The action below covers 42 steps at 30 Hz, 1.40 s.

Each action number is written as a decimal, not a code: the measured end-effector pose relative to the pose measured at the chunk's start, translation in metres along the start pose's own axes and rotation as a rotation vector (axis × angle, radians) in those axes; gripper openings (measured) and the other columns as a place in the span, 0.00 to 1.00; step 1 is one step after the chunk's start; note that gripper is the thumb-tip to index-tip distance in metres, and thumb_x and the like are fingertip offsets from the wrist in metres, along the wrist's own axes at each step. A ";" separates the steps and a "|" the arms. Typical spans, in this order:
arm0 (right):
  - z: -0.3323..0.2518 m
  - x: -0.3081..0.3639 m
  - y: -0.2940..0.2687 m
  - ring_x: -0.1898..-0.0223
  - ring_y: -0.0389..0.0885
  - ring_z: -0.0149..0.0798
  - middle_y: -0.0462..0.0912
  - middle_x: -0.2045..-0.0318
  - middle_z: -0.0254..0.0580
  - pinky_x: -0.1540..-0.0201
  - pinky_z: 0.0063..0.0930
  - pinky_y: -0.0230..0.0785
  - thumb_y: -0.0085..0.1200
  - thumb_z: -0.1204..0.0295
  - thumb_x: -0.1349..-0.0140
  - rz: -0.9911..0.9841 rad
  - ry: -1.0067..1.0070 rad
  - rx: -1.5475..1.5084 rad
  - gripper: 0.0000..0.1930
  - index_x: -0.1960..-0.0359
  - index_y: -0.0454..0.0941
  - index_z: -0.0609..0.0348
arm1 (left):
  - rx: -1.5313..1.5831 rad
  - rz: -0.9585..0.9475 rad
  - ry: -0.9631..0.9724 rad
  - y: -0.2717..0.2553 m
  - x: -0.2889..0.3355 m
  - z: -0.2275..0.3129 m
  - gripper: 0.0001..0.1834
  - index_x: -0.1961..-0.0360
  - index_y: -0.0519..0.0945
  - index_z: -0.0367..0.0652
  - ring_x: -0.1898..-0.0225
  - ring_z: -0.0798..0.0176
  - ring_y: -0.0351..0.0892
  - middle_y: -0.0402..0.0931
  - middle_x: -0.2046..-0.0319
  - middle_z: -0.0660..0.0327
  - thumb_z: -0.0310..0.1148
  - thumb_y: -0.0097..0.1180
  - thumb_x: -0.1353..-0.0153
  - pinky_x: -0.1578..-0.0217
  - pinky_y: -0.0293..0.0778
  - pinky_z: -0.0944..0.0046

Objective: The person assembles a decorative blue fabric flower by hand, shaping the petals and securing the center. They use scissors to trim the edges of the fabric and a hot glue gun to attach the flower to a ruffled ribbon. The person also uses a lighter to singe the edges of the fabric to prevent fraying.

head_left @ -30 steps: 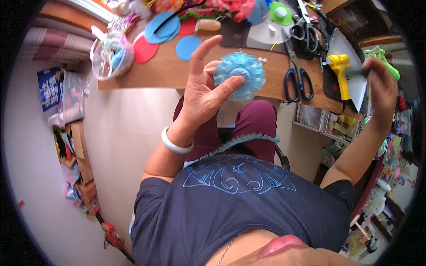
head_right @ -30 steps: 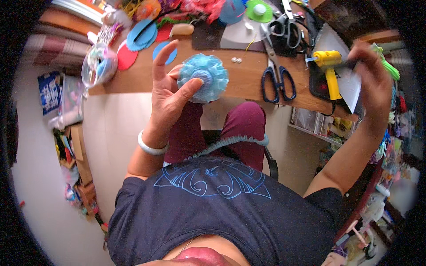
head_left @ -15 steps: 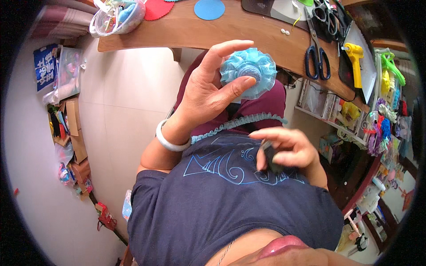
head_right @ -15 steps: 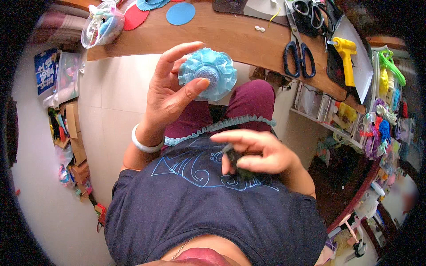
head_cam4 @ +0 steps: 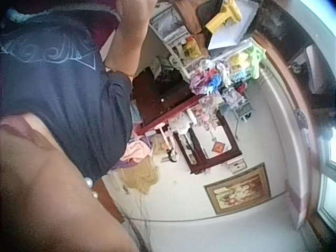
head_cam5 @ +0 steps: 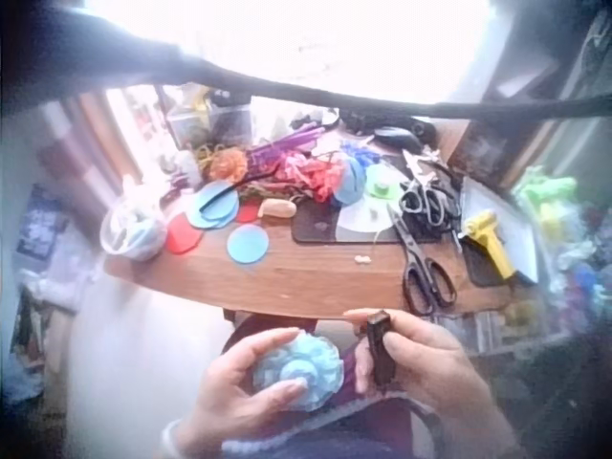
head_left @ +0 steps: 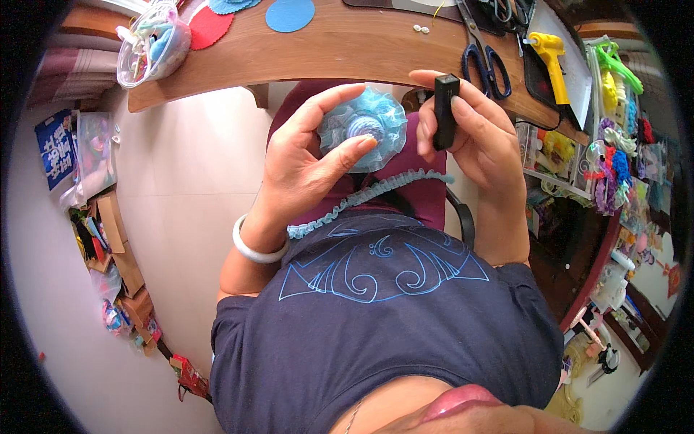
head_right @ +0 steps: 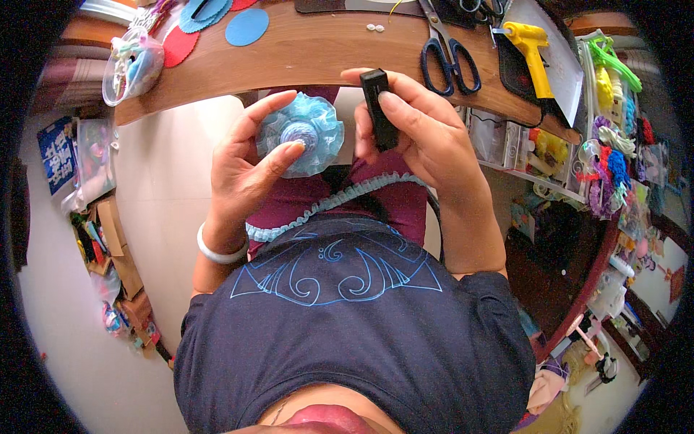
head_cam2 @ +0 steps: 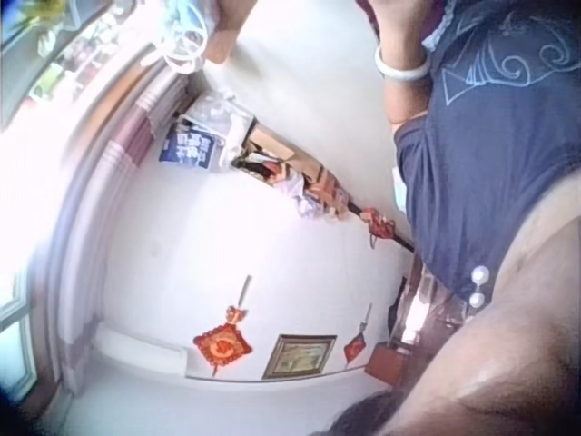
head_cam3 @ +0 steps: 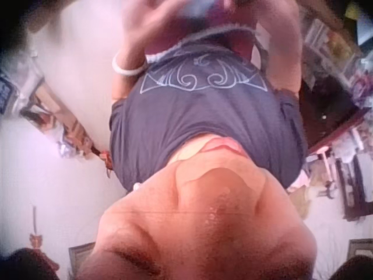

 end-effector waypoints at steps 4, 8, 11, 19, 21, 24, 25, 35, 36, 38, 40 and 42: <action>0.008 0.000 -0.010 0.65 0.78 0.33 0.78 0.68 0.44 0.59 0.22 0.68 0.40 0.70 0.32 0.076 -0.081 0.076 0.14 0.50 0.68 0.66 | -0.022 -0.031 -0.003 0.000 0.001 -0.003 0.28 0.44 0.66 0.34 0.55 0.69 0.73 0.72 0.56 0.58 0.25 0.60 0.45 0.53 0.71 0.69; 0.012 0.004 -0.014 0.65 0.78 0.32 0.78 0.69 0.43 0.63 0.18 0.68 0.43 0.70 0.33 0.063 -0.063 0.048 0.14 0.50 0.68 0.65 | -0.002 -0.024 0.054 0.000 0.003 0.002 0.28 0.43 0.66 0.35 0.56 0.69 0.73 0.73 0.56 0.59 0.24 0.60 0.45 0.54 0.70 0.69; 0.014 0.004 -0.015 0.66 0.78 0.30 0.77 0.70 0.41 0.66 0.16 0.68 0.42 0.71 0.33 0.032 -0.023 0.016 0.13 0.51 0.68 0.64 | -0.036 -0.023 0.071 -0.001 0.005 -0.001 0.27 0.44 0.67 0.36 0.57 0.69 0.73 0.73 0.57 0.59 0.24 0.59 0.45 0.54 0.71 0.69; 0.019 -0.003 -0.030 0.69 0.79 0.37 0.76 0.69 0.43 0.66 0.25 0.73 0.37 0.75 0.33 0.122 -0.126 -0.002 0.18 0.42 0.61 0.63 | -0.040 -0.066 -0.051 -0.003 0.009 -0.010 0.26 0.45 0.68 0.35 0.57 0.70 0.74 0.74 0.59 0.60 0.25 0.59 0.45 0.54 0.72 0.69; 0.016 -0.004 -0.020 0.69 0.80 0.40 0.76 0.69 0.44 0.65 0.28 0.75 0.36 0.75 0.33 0.178 -0.193 -0.062 0.19 0.41 0.62 0.63 | 0.008 -0.060 -0.074 -0.004 0.010 -0.013 0.25 0.45 0.67 0.35 0.57 0.69 0.74 0.74 0.58 0.59 0.25 0.59 0.45 0.54 0.72 0.69; 0.019 0.001 -0.030 0.65 0.82 0.50 0.77 0.64 0.52 0.64 0.36 0.77 0.35 0.76 0.34 0.206 -0.203 -0.051 0.20 0.40 0.60 0.62 | 0.028 -0.058 -0.092 -0.005 0.013 -0.014 0.25 0.45 0.67 0.35 0.56 0.69 0.73 0.73 0.57 0.59 0.25 0.59 0.45 0.54 0.72 0.70; 0.021 0.002 -0.034 0.64 0.82 0.51 0.77 0.62 0.54 0.64 0.37 0.78 0.34 0.76 0.34 0.255 -0.189 -0.025 0.21 0.39 0.58 0.63 | 0.037 -0.059 -0.104 -0.005 0.013 -0.014 0.25 0.45 0.67 0.34 0.56 0.69 0.73 0.73 0.57 0.59 0.25 0.59 0.45 0.54 0.72 0.70; 0.029 0.013 -0.019 0.69 0.80 0.38 0.79 0.72 0.46 0.64 0.24 0.73 0.44 0.58 0.35 0.032 -0.053 0.179 0.21 0.54 0.70 0.66 | 0.010 -0.077 -0.115 -0.005 0.012 -0.015 0.25 0.46 0.68 0.35 0.57 0.69 0.73 0.73 0.58 0.60 0.25 0.60 0.45 0.55 0.72 0.70; 0.027 0.013 -0.026 0.72 0.80 0.35 0.78 0.75 0.42 0.65 0.21 0.72 0.43 0.55 0.35 0.027 0.001 0.247 0.22 0.56 0.71 0.66 | 0.004 -0.080 -0.123 -0.005 0.012 -0.014 0.25 0.46 0.68 0.35 0.57 0.70 0.73 0.73 0.58 0.60 0.25 0.60 0.45 0.56 0.72 0.70; 0.027 0.012 -0.031 0.70 0.78 0.34 0.76 0.74 0.40 0.64 0.20 0.70 0.41 0.55 0.33 0.083 -0.057 0.416 0.22 0.60 0.73 0.67 | 0.002 -0.088 -0.126 -0.006 0.013 -0.014 0.25 0.46 0.68 0.35 0.57 0.69 0.73 0.74 0.58 0.60 0.25 0.60 0.45 0.56 0.72 0.70; 0.027 0.006 -0.033 0.66 0.77 0.34 0.75 0.71 0.40 0.62 0.22 0.69 0.39 0.56 0.32 0.127 -0.201 0.578 0.22 0.61 0.73 0.67 | 0.023 -0.089 -0.139 -0.005 0.013 -0.015 0.25 0.46 0.68 0.35 0.56 0.69 0.74 0.74 0.58 0.59 0.25 0.59 0.45 0.55 0.72 0.70; 0.026 0.004 -0.033 0.57 0.74 0.37 0.72 0.66 0.44 0.57 0.28 0.68 0.37 0.59 0.31 0.108 -0.277 0.572 0.20 0.56 0.71 0.67 | -0.020 -0.086 -0.123 -0.007 0.013 -0.014 0.25 0.46 0.68 0.35 0.56 0.68 0.74 0.74 0.57 0.59 0.25 0.59 0.45 0.55 0.72 0.69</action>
Point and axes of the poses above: each hand's wrist, its own x-axis away from the middle knuckle, its own y-axis out of the palm, z = x × y, the point moved 5 cm from there along -x, towards the middle knuckle
